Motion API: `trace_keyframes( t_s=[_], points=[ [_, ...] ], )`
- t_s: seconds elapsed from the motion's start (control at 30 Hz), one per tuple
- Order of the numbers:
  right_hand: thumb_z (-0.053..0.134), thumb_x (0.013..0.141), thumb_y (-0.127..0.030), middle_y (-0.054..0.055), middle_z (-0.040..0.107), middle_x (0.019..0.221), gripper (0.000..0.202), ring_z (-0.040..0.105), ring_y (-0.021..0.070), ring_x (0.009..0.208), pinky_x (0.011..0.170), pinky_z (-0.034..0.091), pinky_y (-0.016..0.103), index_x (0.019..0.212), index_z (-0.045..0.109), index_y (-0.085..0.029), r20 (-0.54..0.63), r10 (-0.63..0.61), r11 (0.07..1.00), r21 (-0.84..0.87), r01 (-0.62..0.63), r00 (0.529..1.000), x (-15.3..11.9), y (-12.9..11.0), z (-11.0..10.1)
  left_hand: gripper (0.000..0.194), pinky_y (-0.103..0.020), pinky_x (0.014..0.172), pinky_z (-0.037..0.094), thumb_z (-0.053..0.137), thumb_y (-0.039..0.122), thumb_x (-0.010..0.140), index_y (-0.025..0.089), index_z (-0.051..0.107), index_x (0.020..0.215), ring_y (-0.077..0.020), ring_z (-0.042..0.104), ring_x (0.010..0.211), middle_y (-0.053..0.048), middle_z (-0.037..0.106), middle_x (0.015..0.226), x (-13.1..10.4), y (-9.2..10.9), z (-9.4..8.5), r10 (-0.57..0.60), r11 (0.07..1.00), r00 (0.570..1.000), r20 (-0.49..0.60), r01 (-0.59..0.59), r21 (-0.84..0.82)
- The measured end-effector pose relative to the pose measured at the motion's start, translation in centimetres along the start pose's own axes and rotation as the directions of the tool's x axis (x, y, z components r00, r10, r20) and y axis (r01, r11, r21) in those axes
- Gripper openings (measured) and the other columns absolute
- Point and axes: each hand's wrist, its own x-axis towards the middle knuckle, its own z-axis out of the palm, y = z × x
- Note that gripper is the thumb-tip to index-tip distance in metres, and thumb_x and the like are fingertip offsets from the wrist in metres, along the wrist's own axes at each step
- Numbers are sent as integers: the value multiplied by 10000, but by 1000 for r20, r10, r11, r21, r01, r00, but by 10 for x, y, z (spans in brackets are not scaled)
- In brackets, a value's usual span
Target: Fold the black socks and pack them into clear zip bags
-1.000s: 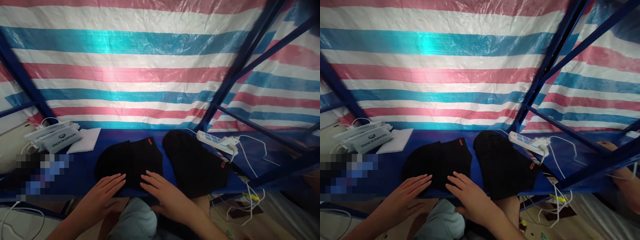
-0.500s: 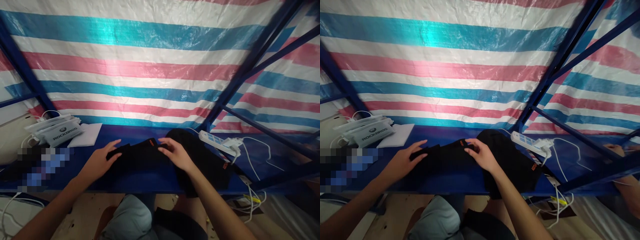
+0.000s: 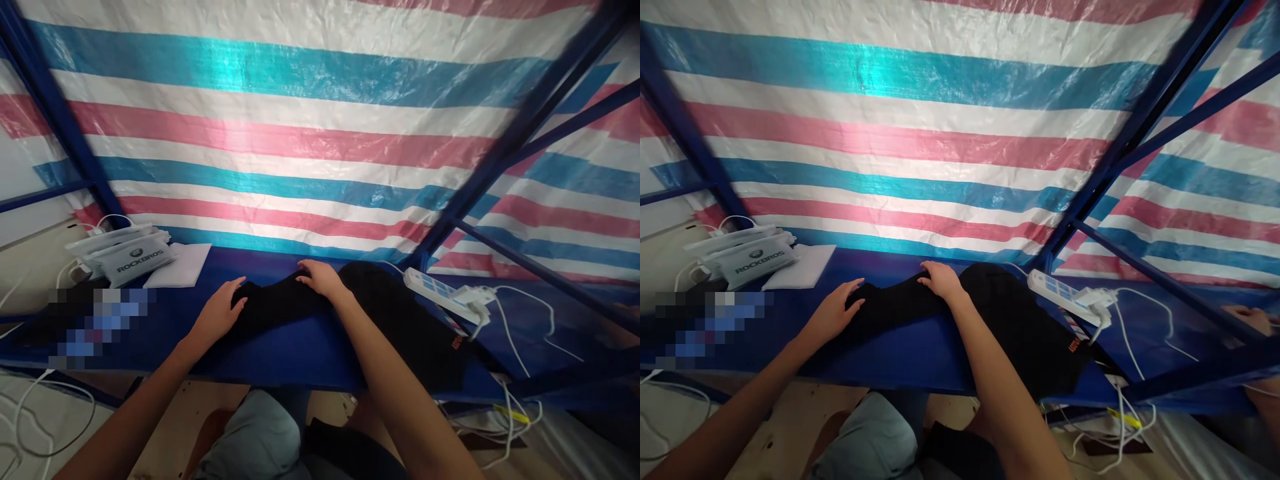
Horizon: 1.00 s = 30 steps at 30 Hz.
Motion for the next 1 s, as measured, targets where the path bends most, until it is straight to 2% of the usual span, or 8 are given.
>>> trace_keyframes(
  t_s=[0.23,0.4,0.5,0.63,0.73,0.83,0.93,1.0],
  points=[
    [589,1065,-276,186,753,1172,215,664,343,1164,996,516,446,1156,762,-186,-75,32,965,-258,-50,997,5,-51,16,621,-357,806,632,648,345,1000,315,442,1585,-227,724,1028,-109,587,1469,-51,38,0,-39,997,997,-61,36,-63],
    [444,1119,-412,202,706,1389,441,600,358,1343,1175,426,500,1348,710,-144,-52,-78,976,-207,66,996,-9,-92,43,519,-515,1172,506,649,262,1014,320,549,1520,-312,531,1453,-106,542,1549,-84,65,0,224,973,964,-146,-213,88],
    [386,1110,-588,142,480,1675,664,375,346,1583,1306,270,526,1607,504,-164,10,-201,975,-97,201,979,-16,-98,48,424,-582,1292,356,693,325,1002,321,641,1423,-320,442,1545,-71,641,1481,-96,73,-8,469,873,883,-5,-462,157],
    [300,1096,-681,21,323,1762,749,165,321,1672,1354,112,575,1715,303,-258,113,-270,962,-9,272,956,-19,-98,45,868,-661,1347,211,764,619,894,207,482,1605,-365,474,1527,-137,636,1516,-112,76,-7,604,761,769,210,-635,136],
    [289,1083,-714,-4,277,1774,774,104,330,1682,1353,35,607,1728,251,-288,152,-248,968,-11,252,957,-19,-100,42,675,-690,1356,96,674,296,996,216,449,1628,-318,500,1516,-115,641,1521,-122,73,5,595,757,790,149,-613,226],
    [328,1062,-746,-5,269,1775,810,101,346,1680,1350,19,617,1732,230,-303,168,-234,971,-3,238,958,-20,-103,42,634,-637,1360,202,508,16,967,265,545,1548,-241,597,1424,-63,718,1407,-117,69,10,625,757,777,72,-626,185],
    [403,1052,-732,1,306,1763,804,132,351,1676,1350,23,615,1722,272,-309,140,-266,964,59,260,954,-20,-104,44,548,-516,1249,459,488,58,974,296,634,1445,-224,692,1268,-56,761,1298,-95,75,1,651,753,750,117,-658,21],
    [490,1044,-687,6,374,1737,746,179,346,1668,1350,32,613,1686,375,-326,93,-298,947,154,282,950,-18,-101,47,426,-448,1112,562,520,160,1003,301,679,1373,-244,722,1195,-60,769,1275,-71,86,-9,597,800,778,195,-597,-68]
  ],
)
